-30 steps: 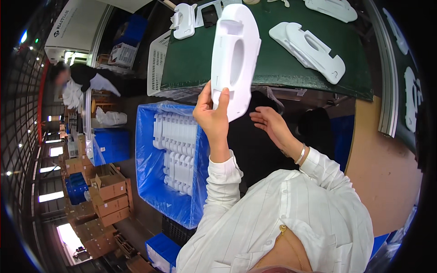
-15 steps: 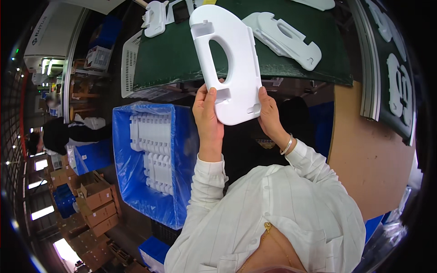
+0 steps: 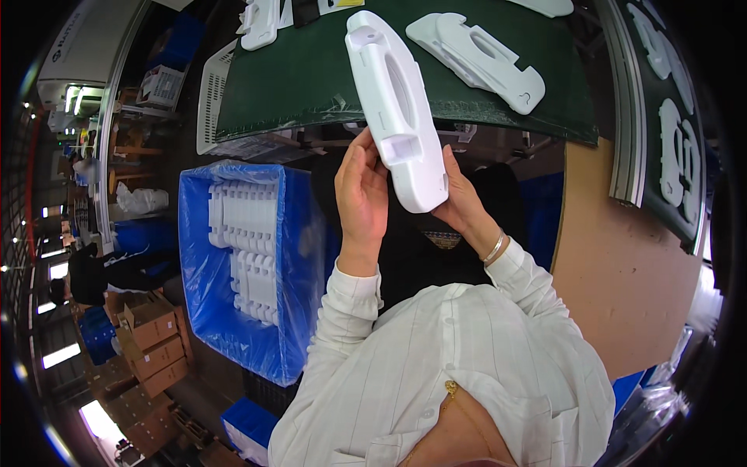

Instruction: Manually assembling white plastic housings by joining halves together and applying a treatment with a small brush.

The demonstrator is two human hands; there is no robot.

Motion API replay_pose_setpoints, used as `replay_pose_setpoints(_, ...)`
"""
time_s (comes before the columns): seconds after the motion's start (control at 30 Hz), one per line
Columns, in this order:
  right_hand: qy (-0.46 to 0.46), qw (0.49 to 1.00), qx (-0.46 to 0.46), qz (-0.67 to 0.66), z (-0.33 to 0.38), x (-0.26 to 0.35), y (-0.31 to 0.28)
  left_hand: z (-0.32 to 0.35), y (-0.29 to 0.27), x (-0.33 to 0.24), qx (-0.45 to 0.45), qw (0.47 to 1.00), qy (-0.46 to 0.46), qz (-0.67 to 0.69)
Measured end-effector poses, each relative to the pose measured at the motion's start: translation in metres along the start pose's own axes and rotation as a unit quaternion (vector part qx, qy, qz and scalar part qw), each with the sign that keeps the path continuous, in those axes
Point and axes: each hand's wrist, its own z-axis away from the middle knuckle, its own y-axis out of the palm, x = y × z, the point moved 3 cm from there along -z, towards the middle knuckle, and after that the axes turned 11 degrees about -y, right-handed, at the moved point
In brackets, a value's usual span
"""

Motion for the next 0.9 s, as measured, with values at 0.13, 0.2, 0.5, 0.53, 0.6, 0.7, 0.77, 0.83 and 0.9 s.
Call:
replay_pose_setpoints(0.13,-0.031,0.999,-0.022,0.039,-0.001,0.000,-0.001,0.010,0.001,0.006,0.009,1.000,0.003,0.018)
replay_pose_setpoints(0.2,-0.052,0.993,-0.059,0.091,0.002,0.003,0.000,0.014,0.000,0.011,0.029,1.000,0.005,0.000)
replay_pose_setpoints(0.5,-0.030,0.989,-0.055,0.136,0.004,0.000,-0.003,0.009,-0.015,0.005,0.013,1.000,0.004,0.022)
replay_pose_setpoints(0.53,-0.035,0.988,-0.055,0.138,0.004,0.002,-0.005,0.004,-0.019,0.004,0.019,0.999,0.002,0.043)
replay_pose_setpoints(0.6,-0.020,0.986,-0.033,0.164,0.007,0.006,-0.016,-0.004,-0.017,0.001,0.037,0.996,-0.010,0.074)
replay_pose_setpoints(0.7,0.058,0.969,-0.060,0.231,0.008,0.009,-0.033,-0.008,-0.024,0.009,0.059,0.993,-0.047,0.094)
replay_pose_setpoints(0.77,-0.048,0.918,0.014,0.393,0.007,0.012,-0.049,-0.012,-0.039,0.024,0.104,0.983,-0.076,0.128)
replay_pose_setpoints(0.83,-0.149,0.817,-0.009,0.557,0.018,0.025,-0.040,-0.004,-0.025,0.026,0.080,0.986,-0.100,0.107)
replay_pose_setpoints(0.9,-0.175,0.824,-0.008,0.539,0.045,0.055,-0.017,0.007,0.001,0.040,-0.016,0.996,-0.081,0.041)
